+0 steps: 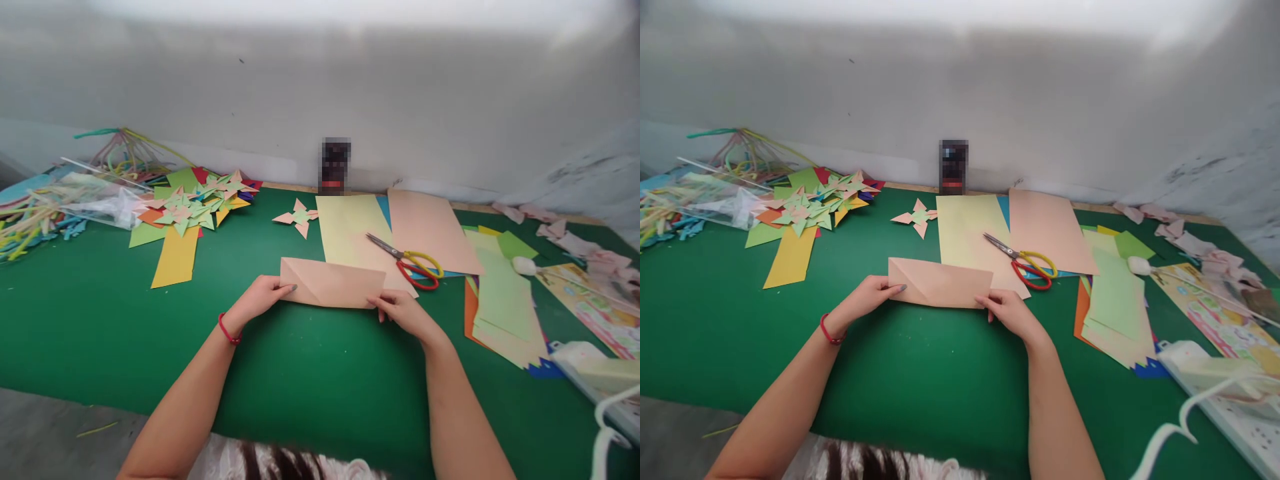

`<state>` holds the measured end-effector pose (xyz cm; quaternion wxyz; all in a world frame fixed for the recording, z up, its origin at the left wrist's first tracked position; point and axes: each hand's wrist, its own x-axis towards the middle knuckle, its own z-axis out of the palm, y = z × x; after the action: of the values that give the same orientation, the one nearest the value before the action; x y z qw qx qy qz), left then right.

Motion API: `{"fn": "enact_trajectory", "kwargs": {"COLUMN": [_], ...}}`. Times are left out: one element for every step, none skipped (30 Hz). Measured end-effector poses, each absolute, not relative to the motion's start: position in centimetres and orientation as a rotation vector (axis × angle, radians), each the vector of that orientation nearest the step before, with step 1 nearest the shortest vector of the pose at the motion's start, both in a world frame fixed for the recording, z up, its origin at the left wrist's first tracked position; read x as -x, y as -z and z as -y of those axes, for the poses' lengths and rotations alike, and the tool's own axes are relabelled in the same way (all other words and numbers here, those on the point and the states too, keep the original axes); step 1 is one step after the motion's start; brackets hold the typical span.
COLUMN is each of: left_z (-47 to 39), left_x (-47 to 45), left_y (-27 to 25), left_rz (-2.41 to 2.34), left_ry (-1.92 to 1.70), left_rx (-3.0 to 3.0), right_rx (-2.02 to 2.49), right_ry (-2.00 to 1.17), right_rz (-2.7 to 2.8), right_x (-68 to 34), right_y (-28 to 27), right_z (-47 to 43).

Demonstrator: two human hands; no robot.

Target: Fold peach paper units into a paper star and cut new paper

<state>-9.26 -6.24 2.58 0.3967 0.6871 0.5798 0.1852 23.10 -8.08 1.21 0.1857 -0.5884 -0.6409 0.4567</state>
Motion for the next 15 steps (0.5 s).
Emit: {"fn": "enact_trajectory", "kwargs": {"left_z": [6.3,6.3,6.3,6.3,6.3,6.3,6.4,6.4,6.5,6.6,6.7,6.8,6.9,7.0,7.2], "left_x": [9.0,8.8,8.6,8.5,8.3,8.2,8.1,8.0,7.9,7.9,7.8,7.8,7.8,7.8,7.8], "left_y": [-2.5,-2.3,-2.2,-2.1,-2.0,-1.9,-1.8,-1.8,-1.7,-1.7,-1.7,-1.7,-1.6,-1.6,-1.6], "left_rz": [-1.496,-1.504,-1.504,-1.503,-1.507,-1.518,-1.534,-1.56,-1.59,-1.622,-1.655,-1.686,-1.708,-1.718,-1.719], "left_ry": [-0.498,-0.529,-0.555,-0.58,-0.608,-0.635,-0.654,-0.663,-0.66,-0.648,-0.631,-0.612,-0.591,-0.572,-0.552], "left_rx": [-1.734,-1.73,-1.73,-1.724,-1.71,-1.689,-1.667,-1.65,-1.645,-1.656,-1.682,-1.715,-1.751,-1.785,-1.815], "right_rx": [1.689,1.723,1.762,1.813,1.878,1.938,1.985,2.029,2.063,2.094,2.125,2.15,2.17,2.186,2.198], "right_ry": [-1.273,-1.244,-1.198,-1.136,-1.055,-0.987,-0.933,-0.889,-0.855,-0.822,-0.787,-0.753,-0.721,-0.694,-0.674], "right_rz": [1.786,1.764,1.744,1.727,1.71,1.689,1.671,1.653,1.638,1.627,1.622,1.625,1.635,1.649,1.662], "right_x": [-22.9,-22.6,-22.2,-21.8,-21.4,-20.9,-20.5,-20.1,-19.8,-19.4,-19.2,-19.0,-18.8,-18.7,-18.7], "right_y": [-1.2,-1.1,-1.1,-1.1,-1.1,-1.1,-1.2,-1.2,-1.3,-1.3,-1.4,-1.4,-1.5,-1.5,-1.5], "right_z": [8.0,8.0,8.0,8.0,8.0,8.1,8.1,8.2,8.2,8.3,8.3,8.4,8.4,8.5,8.5]}}
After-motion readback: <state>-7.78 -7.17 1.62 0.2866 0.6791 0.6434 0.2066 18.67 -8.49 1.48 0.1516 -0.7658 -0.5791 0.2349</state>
